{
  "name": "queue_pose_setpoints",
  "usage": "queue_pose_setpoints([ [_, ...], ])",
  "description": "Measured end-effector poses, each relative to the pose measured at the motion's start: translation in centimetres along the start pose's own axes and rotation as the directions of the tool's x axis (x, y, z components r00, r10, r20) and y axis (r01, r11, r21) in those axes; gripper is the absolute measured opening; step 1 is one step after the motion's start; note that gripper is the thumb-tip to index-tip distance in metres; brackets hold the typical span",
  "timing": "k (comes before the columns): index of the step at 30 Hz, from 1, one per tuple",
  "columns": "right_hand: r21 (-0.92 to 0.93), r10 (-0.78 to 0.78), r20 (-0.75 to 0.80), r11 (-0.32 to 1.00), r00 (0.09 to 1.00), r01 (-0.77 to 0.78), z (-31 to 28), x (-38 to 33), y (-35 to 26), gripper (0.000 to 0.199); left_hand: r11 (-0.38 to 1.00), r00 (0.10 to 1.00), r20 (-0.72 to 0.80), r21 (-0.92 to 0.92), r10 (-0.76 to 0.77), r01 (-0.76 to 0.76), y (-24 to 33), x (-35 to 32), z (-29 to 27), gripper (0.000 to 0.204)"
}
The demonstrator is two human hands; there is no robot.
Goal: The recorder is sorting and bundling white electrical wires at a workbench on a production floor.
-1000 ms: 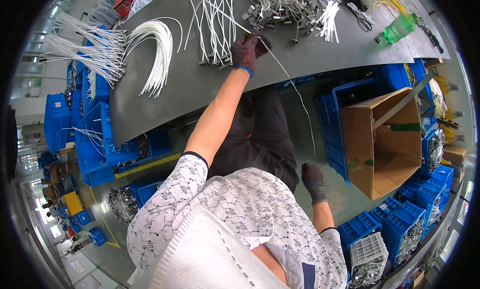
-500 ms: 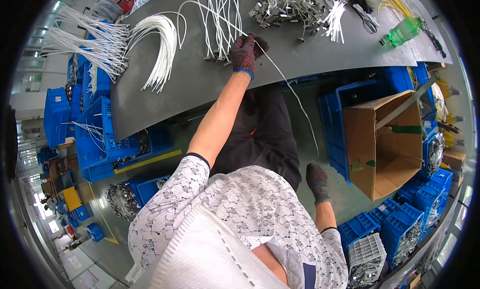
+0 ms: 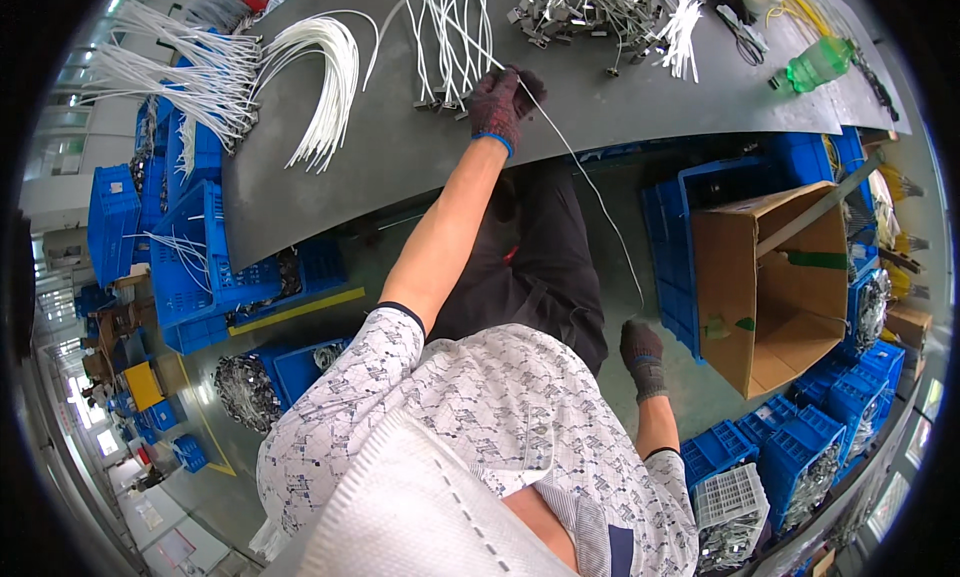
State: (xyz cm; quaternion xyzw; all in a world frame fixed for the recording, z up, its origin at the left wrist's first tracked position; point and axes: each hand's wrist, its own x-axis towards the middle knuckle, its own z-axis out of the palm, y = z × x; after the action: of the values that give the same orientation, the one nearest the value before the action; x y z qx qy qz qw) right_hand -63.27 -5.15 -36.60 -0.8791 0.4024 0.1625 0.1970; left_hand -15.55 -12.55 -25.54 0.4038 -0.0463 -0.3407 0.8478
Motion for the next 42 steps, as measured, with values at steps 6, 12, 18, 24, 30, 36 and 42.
queue_pose_setpoints([
  [6,-0.018,0.018,0.03,1.0,0.999,-0.018,0.9,-0.3,-0.2,0.015,0.987,0.999,0.033,0.157,0.007,-0.012,0.4,-1.4,1.0,0.014],
  [12,0.049,-0.091,-0.053,0.994,0.994,0.093,-1.1,3.0,-2.2,0.019,0.913,0.905,0.243,0.305,-0.349,0.271,-4.8,-6.0,0.1,0.014],
  [18,0.054,-0.152,-0.283,0.983,0.947,0.174,-8.9,5.0,-7.1,0.009,0.925,0.896,0.284,0.268,-0.342,0.269,-4.0,-3.2,-0.5,0.016],
  [24,0.013,-0.212,-0.283,0.974,0.935,0.225,-7.9,5.3,-6.6,0.01,0.981,0.989,0.107,0.177,-0.101,0.081,4.1,-0.2,0.9,0.019],
  [30,0.1,-0.17,-0.416,0.968,0.893,0.231,-9.5,4.6,-7.8,0.011,0.91,0.977,0.082,0.385,-0.199,0.153,8.8,1.1,0.2,0.019],
  [36,0.152,-0.118,-0.594,0.955,0.796,0.254,-13.2,2.7,-8.6,0.013,0.551,0.99,-0.004,0.831,-0.139,0.08,10.7,3.0,-2.4,0.024],
  [42,0.309,-0.13,-0.554,0.885,0.822,0.348,-13.6,0.7,-10.4,0.023,0.582,0.982,0.153,0.791,0.107,-0.186,12.6,3.0,-2.2,0.019],
])
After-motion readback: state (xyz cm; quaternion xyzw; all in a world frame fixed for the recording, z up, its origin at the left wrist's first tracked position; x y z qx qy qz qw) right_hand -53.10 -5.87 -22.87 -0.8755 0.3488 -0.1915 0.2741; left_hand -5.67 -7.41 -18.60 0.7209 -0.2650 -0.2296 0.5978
